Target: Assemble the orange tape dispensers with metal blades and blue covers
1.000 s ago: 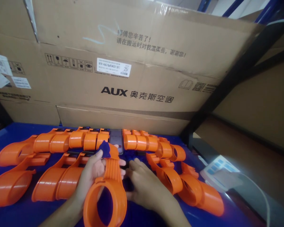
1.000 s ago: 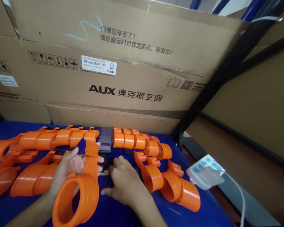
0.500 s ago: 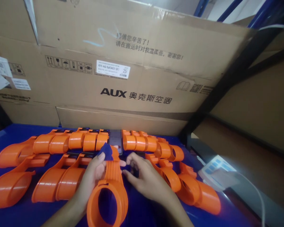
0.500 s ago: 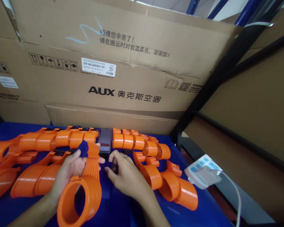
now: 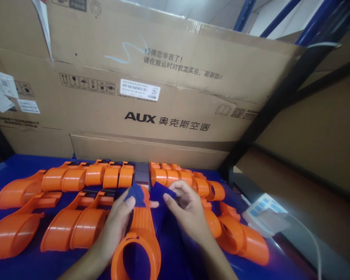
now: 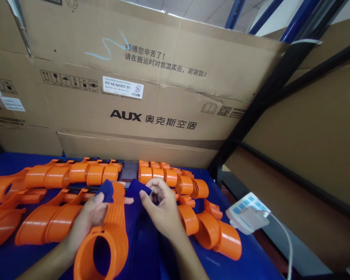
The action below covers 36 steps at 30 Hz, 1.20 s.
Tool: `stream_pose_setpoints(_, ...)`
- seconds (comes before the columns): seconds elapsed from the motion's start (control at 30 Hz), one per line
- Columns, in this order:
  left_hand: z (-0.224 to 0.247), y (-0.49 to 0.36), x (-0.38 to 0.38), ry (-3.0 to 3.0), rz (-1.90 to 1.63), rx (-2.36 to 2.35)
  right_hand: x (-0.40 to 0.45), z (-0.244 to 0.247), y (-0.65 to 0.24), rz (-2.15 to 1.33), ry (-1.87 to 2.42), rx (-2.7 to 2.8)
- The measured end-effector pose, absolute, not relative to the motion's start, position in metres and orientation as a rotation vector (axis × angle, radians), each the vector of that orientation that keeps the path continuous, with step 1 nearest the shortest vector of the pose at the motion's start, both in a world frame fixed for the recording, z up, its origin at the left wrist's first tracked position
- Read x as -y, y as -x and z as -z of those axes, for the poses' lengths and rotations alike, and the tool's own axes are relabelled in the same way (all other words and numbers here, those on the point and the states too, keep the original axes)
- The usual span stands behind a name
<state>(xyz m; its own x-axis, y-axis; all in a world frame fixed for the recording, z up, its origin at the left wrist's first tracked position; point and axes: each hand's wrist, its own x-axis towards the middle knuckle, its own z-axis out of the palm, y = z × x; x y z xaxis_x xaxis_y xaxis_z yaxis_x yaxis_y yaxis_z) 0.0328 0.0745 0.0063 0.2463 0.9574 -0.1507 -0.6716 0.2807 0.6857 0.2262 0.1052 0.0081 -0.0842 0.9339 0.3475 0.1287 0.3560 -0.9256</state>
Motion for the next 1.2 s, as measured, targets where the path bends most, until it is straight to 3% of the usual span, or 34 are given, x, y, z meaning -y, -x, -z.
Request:
stream_pose_setpoints(0.47,0.013,-0.028,-0.088,-0.548,-0.981,-0.577,-0.095,-0.01,-0.221,-1.167,0.871,1.535)
stream_pose_setpoints(0.8,0.014,-0.036,-0.083,-0.859,-1.399,-0.649,-0.1,-0.006,-0.227,-0.662,0.879,1.568)
stream_pose_setpoints(1.2,0.019,-0.033,-0.085,-1.117,-1.435,-0.706,-0.093,-0.023,-0.229,-0.601,0.779,1.793)
